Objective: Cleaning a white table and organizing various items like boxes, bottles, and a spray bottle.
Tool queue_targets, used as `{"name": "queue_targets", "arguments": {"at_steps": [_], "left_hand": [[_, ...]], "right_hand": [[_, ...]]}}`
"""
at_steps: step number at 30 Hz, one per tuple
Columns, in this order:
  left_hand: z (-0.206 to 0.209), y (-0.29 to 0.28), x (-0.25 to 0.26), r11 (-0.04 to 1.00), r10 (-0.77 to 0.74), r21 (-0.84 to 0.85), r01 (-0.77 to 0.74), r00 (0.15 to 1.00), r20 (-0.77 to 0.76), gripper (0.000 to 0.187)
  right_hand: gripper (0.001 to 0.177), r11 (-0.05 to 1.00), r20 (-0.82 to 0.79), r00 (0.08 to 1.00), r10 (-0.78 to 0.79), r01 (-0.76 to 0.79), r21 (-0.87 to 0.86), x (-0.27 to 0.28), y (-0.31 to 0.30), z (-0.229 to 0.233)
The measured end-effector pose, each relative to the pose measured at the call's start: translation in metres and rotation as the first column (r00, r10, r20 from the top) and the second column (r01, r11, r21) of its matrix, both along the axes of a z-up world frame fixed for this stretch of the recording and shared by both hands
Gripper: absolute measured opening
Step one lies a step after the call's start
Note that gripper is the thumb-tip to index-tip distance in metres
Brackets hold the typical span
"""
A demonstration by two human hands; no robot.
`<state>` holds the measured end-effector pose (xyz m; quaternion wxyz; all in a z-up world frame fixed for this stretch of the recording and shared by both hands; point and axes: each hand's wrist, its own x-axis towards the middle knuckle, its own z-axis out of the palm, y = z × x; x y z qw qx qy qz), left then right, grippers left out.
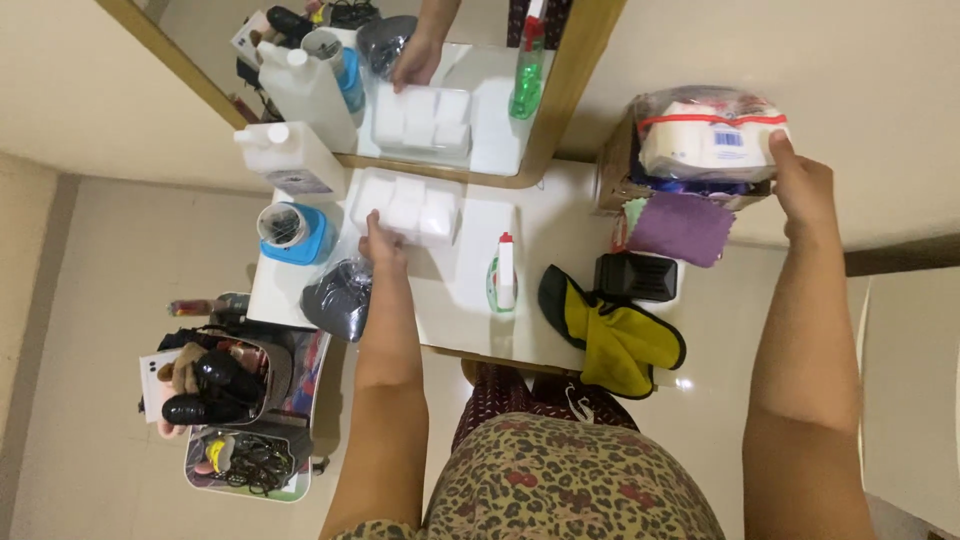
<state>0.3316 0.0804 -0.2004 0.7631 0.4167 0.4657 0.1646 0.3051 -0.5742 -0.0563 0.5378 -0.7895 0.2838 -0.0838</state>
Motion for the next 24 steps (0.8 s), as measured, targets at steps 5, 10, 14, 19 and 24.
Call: {"name": "queue_targets", "arguments": {"at_steps": [5,10,14,19,24], "left_hand": [[-0.003,-0.009,-0.006,0.998,0.061,-0.006,-0.061,0.998,-0.030,0.095],[0.030,-0.028,-0.047,0.957,-0.230,-0.145,0.252,0.961,0.152,0.089],[0.049,-0.041,-0.081,0.972,-0.226,0.103,0.212,0.964,0.143,0.083],[0.157,-0.090,-0.120,0.688,-0.726,0.436,0.580,0.561,0.398,0.099],[0.213,-0.109,-0.123,0.479,-0.874,0.673,0.564,0.240,0.422,0.122]], "right_hand": [[0.059,0.992,-0.159,0.985,0.074,-0.088,-0.085,0.005,0.015,0.019],[0.042,0.994,0.039,0.995,0.096,-0.098,0.044,-0.005,0.030,0.026],[0.039,0.972,0.284,0.950,0.130,-0.179,0.155,-0.019,0.048,0.030],[0.040,0.905,0.607,0.736,0.299,-0.420,0.063,-0.037,0.111,0.049],[0.045,0.885,0.334,0.870,0.361,-0.433,0.170,-0.041,0.246,0.121]]}}
